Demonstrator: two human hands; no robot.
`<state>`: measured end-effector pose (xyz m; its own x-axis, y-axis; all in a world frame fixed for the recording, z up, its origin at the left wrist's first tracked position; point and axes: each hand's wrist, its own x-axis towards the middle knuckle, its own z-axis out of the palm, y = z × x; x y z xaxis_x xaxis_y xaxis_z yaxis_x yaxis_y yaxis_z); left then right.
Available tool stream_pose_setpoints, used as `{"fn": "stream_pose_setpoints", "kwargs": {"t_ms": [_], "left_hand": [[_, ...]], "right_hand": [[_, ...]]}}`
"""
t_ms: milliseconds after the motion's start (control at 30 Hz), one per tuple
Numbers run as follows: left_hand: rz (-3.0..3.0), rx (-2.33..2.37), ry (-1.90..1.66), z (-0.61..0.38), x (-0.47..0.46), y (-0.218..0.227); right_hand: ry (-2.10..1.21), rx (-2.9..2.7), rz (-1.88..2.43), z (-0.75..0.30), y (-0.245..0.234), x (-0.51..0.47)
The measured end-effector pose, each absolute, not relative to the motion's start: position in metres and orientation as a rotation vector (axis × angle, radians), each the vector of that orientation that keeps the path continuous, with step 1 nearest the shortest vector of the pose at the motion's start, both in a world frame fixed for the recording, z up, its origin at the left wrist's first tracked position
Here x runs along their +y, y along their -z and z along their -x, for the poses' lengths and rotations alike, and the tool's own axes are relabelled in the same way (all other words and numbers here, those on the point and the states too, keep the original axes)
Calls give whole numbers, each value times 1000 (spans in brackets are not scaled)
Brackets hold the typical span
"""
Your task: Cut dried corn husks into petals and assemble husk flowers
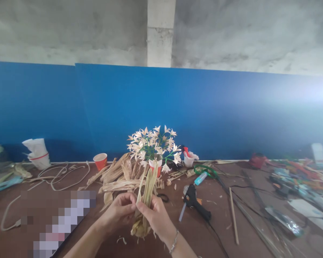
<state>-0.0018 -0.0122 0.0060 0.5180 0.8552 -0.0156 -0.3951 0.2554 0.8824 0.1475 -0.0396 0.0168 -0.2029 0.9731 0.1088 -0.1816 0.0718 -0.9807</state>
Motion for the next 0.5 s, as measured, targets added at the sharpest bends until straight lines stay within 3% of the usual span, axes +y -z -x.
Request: {"fn": "stream_pose_setpoints", "kwargs": {"t_ms": [500], "left_hand": [[-876,481,-972,4,-12,-8]], "right_hand": [[-1306,-1332,939,-156,-18,-42]]}}
